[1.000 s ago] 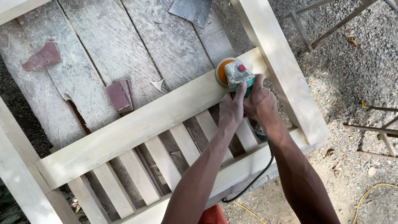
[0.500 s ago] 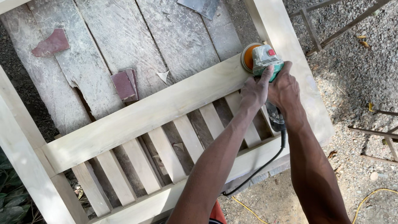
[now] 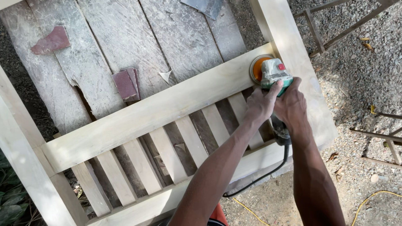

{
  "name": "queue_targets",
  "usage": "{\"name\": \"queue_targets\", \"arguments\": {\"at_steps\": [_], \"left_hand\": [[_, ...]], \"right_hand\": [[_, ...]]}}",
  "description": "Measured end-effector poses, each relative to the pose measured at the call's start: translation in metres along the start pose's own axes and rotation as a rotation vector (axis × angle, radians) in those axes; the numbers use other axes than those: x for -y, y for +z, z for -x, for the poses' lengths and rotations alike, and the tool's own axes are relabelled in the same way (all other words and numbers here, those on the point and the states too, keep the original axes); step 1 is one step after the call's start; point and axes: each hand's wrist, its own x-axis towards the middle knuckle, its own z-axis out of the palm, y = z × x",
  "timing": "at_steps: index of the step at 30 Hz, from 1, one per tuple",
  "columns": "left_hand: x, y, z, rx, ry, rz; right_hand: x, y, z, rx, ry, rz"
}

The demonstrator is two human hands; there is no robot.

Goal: The person is sanding a wooden frame using a power sander, moving the tool across the surface of the slats and occasionally touching the wood by hand. The action takes place on a wooden workbench in an outdoor workshop.

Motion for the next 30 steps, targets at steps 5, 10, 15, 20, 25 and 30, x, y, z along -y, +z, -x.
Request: {"name": "queue_targets", "arguments": {"at_steps": [5,10,15,20,25,30], "left_hand": [[-0.016,-0.024,-0.002,-0.058,-0.011,-0.012],[0.008,-0.092,0.046,-0.11,-0.003,0.117],[0.039,-0.146,0.104,-0.203,0.096,0.295],[0.042,-0.134,0.111,-0.175,0.048,0.29],[0.012,-0.084,0.083,-0.042,-0.056,0.087],[-0.003,-0.076,0.11,-0.119,0.313,-0.243]], "right_hand": [[0.026,0.004,-0.01,0.01,-0.061,-0.038],[0.082,0.035,0.025,0.204,0.032,-0.008],[0.126,0.067,0.077,0.234,-0.159,-0.019],[0.118,0.059,0.085,0.34,-0.139,-0.028],[0.07,0.024,0.047,0.258,0.05,-0.02],[0.036,-0.004,0.012,-0.007,-0.105,-0.059]]}}
